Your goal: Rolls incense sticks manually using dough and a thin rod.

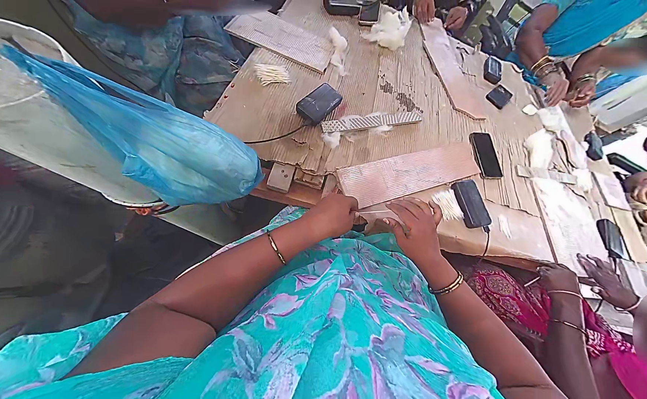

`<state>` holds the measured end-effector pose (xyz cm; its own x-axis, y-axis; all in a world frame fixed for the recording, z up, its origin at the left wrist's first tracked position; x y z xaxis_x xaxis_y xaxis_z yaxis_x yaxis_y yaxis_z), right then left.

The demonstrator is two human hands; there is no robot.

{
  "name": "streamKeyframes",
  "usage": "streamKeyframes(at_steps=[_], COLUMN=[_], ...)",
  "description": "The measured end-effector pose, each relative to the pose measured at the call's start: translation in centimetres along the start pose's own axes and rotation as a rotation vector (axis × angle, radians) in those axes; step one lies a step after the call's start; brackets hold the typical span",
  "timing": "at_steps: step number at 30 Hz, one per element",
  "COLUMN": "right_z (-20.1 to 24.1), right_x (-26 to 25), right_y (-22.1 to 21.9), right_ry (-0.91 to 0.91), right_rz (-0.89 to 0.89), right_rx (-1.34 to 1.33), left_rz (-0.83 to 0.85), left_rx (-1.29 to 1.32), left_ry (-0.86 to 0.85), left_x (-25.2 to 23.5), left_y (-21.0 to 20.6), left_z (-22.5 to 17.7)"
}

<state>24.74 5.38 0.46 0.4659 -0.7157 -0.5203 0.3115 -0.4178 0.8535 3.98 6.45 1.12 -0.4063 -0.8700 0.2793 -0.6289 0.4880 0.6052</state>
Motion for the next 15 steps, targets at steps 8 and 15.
streamKeyframes(at_steps=[8, 15], right_z=[0.4, -3.5], right_x=[0.9, 4.0], right_y=[1.6, 3.1], right_ry=[0.062, -0.130], right_rz=[-0.037, -0.105], right_rx=[0.034, 0.095], left_rz=[-0.020, -0.037], left_rx=[0.006, 0.026], left_ry=[-0.088, -0.052], left_x=[1.6, 1.4], left_y=[-0.6, -0.3], left_z=[-0.9, -0.5])
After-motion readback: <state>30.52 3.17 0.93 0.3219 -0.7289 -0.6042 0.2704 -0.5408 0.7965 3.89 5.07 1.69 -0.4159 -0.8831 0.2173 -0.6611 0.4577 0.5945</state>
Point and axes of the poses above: each hand's wrist, its own x-axis away from the middle knuckle, its own y-axis out of the back of the hand, z = x × y, the point moved 4 cm from there along -x, towards the middle knuckle, and after that the axes turned 9 degrees about x, right-handed, at the moved point
